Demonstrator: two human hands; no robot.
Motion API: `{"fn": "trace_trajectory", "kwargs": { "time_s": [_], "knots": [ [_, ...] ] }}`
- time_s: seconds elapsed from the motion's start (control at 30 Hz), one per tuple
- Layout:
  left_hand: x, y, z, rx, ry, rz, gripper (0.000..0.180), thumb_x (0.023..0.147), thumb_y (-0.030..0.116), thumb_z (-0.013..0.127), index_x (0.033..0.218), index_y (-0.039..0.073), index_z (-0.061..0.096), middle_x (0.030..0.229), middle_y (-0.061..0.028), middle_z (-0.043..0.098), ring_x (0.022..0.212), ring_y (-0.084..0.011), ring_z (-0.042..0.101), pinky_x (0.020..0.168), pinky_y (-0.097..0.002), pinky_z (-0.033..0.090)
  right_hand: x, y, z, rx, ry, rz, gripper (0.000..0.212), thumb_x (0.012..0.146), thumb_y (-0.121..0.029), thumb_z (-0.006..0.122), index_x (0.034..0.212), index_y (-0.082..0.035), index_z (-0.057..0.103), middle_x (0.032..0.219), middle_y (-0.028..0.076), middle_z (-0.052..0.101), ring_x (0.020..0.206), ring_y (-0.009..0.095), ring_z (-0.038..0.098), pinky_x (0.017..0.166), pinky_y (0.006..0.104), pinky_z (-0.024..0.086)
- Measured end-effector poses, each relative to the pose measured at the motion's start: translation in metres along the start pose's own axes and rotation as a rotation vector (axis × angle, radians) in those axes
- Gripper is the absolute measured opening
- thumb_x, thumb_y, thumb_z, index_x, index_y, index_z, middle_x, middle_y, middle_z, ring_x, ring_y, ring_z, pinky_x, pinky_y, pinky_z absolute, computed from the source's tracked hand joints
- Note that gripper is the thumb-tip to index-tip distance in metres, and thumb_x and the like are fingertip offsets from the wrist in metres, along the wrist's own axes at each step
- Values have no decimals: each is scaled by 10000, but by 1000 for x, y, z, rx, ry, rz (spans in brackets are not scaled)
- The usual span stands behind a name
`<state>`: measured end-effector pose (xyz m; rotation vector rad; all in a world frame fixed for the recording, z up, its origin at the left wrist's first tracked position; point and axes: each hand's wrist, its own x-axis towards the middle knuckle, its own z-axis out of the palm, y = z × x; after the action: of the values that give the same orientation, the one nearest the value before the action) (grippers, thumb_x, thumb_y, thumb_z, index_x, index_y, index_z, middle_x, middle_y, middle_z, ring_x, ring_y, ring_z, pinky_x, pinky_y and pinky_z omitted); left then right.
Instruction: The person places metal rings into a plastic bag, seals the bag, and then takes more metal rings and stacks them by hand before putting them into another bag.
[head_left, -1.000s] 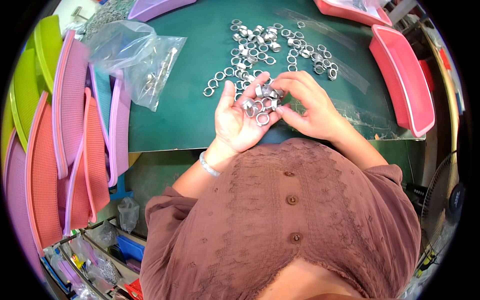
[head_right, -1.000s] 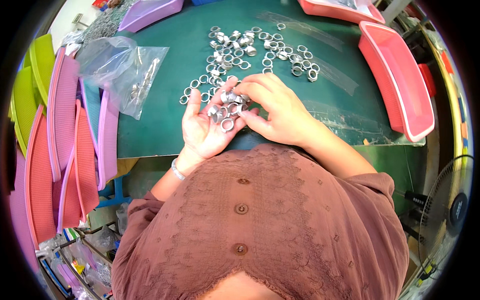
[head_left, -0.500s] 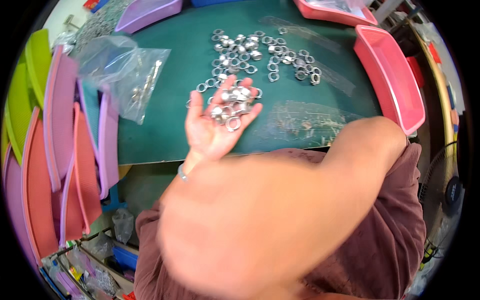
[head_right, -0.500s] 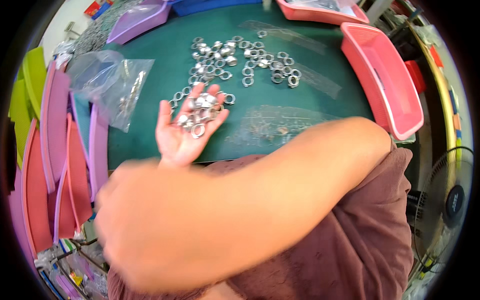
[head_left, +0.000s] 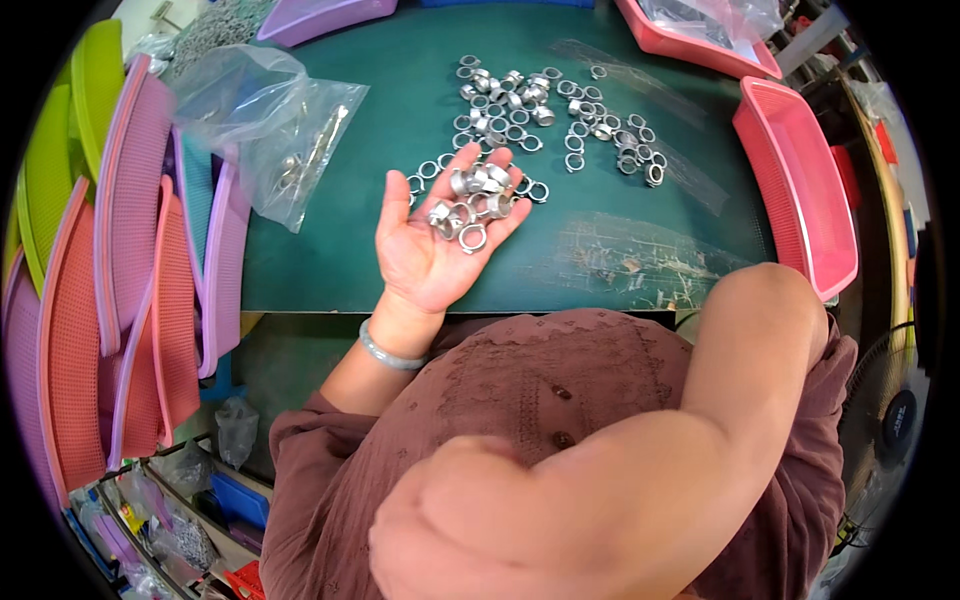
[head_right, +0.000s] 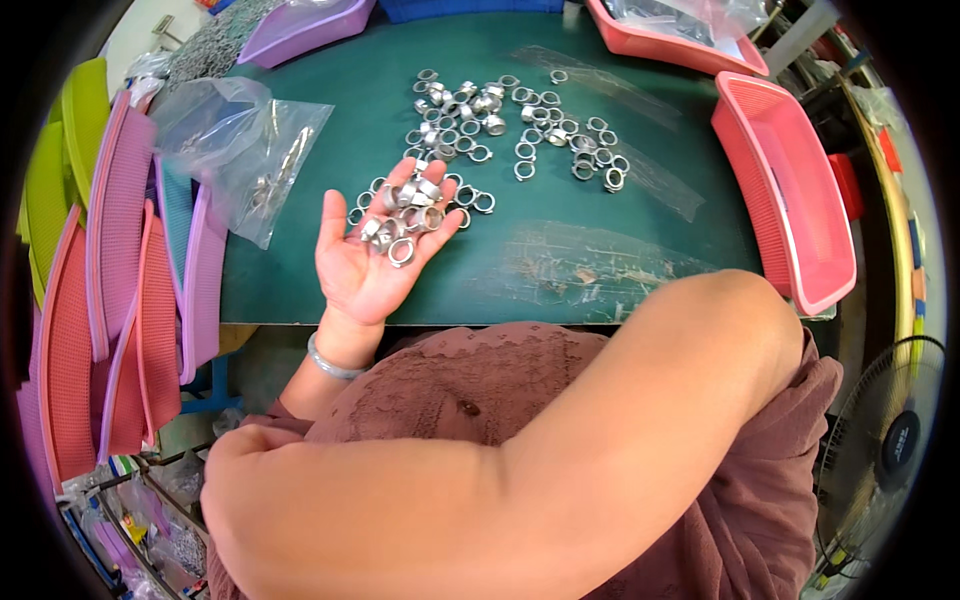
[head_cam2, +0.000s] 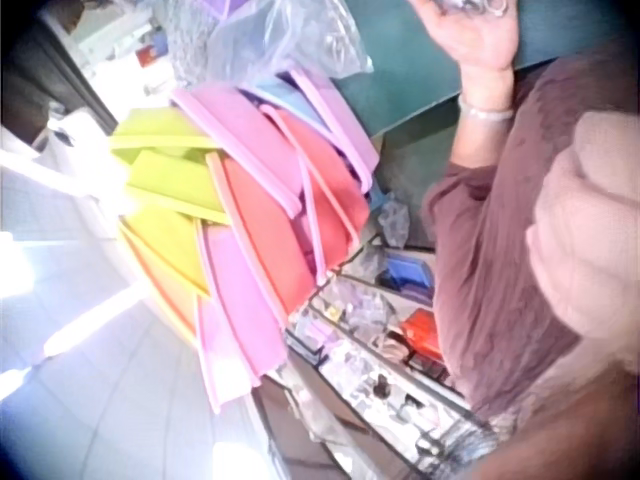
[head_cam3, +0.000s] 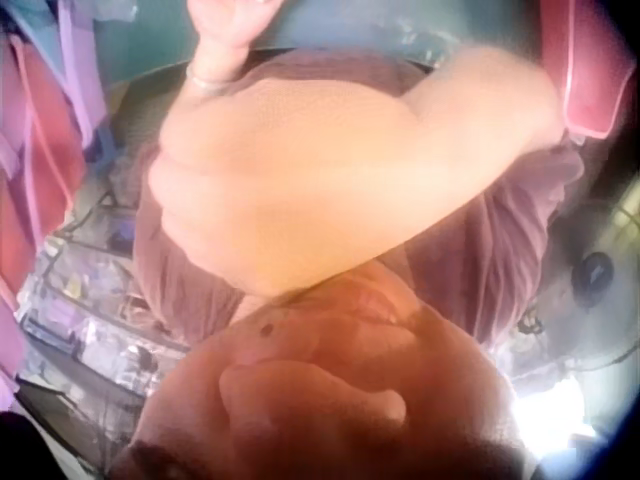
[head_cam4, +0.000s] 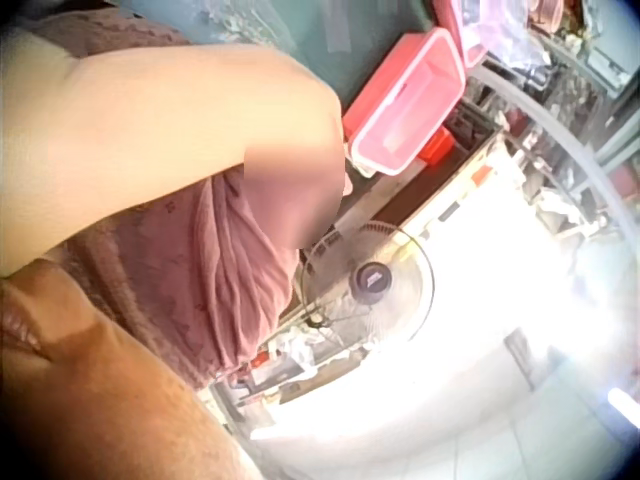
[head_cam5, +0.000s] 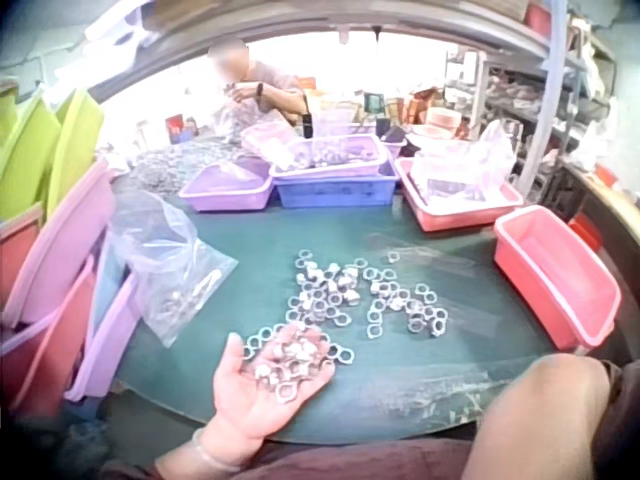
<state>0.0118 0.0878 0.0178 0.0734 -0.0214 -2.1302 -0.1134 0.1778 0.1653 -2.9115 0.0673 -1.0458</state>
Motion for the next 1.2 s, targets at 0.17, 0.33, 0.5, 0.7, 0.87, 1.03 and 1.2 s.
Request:
{"fn": "trace_trajectory", "kwargs": {
  "time_s": [0.17, 0.33, 0.5, 0.7, 0.87, 1.03, 1.2],
  "knots": [
    [-2, 3, -1, -15, -9, 6, 718, 909, 509, 414, 1394, -7, 291, 1466, -221, 227, 1349, -401, 205, 1120, -555, 130, -9, 13, -11, 73, 22, 19, 221, 652, -171, 635, 801, -12, 602, 720, 70, 547, 538, 175, 491, 492, 271, 373],
    [-1, 4, 1, 17, 19, -15, 701, 906, 570, 381, 1333, 16, 416, 1401, -216, 356, 1280, -381, 352, 1093, -546, 220, -20, 29, -28, 63, 24, 118, 257, 632, -155, 654, 839, -10, 604, 734, 69, 545, 533, 169, 482, 456, 277, 356],
    [-9, 6, -1, 20, 35, 21, 710, 897, 586, 389, 1337, 30, 411, 1395, -211, 366, 1283, -369, 350, 1086, -542, 233, -52, 65, -9, -64, -33, 318, 198, 643, -121, 647, 818, -58, 580, 739, 38, 568, 657, 210, 572, 551, 317, 462],
    [-14, 11, -10, 20, 7, 20, 731, 902, 570, 391, 1371, 10, 350, 1430, -214, 306, 1341, -373, 250, 1108, -534, 188, -100, 96, 15, -103, 74, 579, 183, 722, -51, 680, 890, -46, 607, 736, 77, 593, 660, 258, 591, 578, 347, 471],
    [-16, 13, -10, -7, 20, 28, 727, 900, 559, 405, 1375, 12, 349, 1423, -222, 313, 1339, -376, 259, 1102, -539, 205, -131, 115, 37, -114, 147, 712, 167, 756, -5, 650, 916, -37, 617, 727, 95, 600, 634, 252, 587, 551, 330, 457],
    [-14, 13, -13, -15, 21, 24, 727, 896, 555, 413, 1370, 6, 355, 1424, -223, 313, 1335, -378, 265, 1101, -544, 200, -156, 123, 54, 21, 271, 880, 194, 801, -5, 627, 993, -30, 620, 784, 71, 631, 680, 172, 611, 594, 278, 476],
    [-8, 9, -11, -19, 30, 8, 736, 893, 550, 423, 1379, 4, 339, 1431, -223, 304, 1329, -381, 275, 1101, -548, 192, -171, 127, 57, 228, 342, 1060, 177, 840, -14, 600, 1016, -12, 614, 831, 44, 649, 737, 86, 607, 632, 219, 471]
  ]
}}
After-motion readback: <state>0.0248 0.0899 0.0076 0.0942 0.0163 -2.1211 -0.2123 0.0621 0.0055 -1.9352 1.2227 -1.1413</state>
